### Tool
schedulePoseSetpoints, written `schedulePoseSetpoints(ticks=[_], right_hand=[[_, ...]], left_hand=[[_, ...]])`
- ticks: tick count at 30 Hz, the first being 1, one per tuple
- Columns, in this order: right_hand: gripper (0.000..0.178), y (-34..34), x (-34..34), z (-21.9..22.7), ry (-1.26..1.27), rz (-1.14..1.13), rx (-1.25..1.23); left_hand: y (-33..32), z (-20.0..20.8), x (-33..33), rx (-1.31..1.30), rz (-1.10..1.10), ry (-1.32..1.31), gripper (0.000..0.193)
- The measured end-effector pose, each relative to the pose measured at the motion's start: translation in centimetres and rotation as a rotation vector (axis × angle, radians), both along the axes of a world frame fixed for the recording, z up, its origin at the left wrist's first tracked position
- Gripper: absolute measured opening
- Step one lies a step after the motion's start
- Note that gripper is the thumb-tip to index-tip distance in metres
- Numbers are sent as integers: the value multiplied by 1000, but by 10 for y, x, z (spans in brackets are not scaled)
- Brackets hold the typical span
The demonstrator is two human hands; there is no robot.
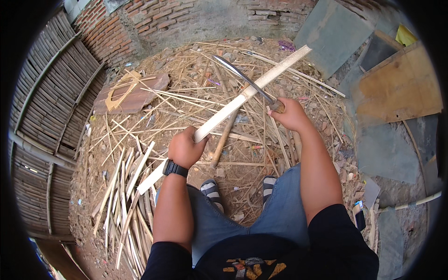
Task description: The person sits on the ground and uses a curved knife to shave thin strips off a long piece of bamboo. They hold the bamboo with their left hand and repeatedly draw the knife along its length to remove the outer layer, creating a pile of shavings on the floor.
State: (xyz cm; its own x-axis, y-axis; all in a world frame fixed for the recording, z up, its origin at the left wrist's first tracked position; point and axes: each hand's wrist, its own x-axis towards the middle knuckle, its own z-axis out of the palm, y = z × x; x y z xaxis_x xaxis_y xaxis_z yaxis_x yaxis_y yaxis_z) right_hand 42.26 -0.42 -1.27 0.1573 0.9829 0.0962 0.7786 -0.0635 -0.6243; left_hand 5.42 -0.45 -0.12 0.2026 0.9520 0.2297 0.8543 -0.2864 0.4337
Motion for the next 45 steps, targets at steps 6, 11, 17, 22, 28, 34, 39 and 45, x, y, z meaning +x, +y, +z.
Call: schedulePoseSetpoints(ticks=[6, 11, 17, 22, 28, 34, 39, 45], right_hand=[[56, -6, -3, 4, 66, -94, -13], [51, -20, -35, 30, -101, 86, -30], [48, -3, 13, -5, 70, -167, 49], [54, -12, -13, 11, 17, -67, -2], [61, -14, -13, 18, -8, 29, 18], [66, -7, 9, 7, 135, -134, -47], [62, -14, -17, 16, -24, -15, -25], [65, -6, -6, 7, -26, 14, -56]], left_hand=[[1, 0, 0, 2, -17, 54, 40], [-4, 2, -1, 7, 0, 38, 39], [-2, 6, 4, 12, -31, 97, 38], [-1, 3, 2, 15, -43, 59, 37], [-5, 5, 2, 18, -34, 34, 37], [-3, 3, 4, 34, -37, 108, 37], [-1, 0, 3, 24, -64, 35, 36], [-3, 2, 1, -6, -37, 68, 36]])
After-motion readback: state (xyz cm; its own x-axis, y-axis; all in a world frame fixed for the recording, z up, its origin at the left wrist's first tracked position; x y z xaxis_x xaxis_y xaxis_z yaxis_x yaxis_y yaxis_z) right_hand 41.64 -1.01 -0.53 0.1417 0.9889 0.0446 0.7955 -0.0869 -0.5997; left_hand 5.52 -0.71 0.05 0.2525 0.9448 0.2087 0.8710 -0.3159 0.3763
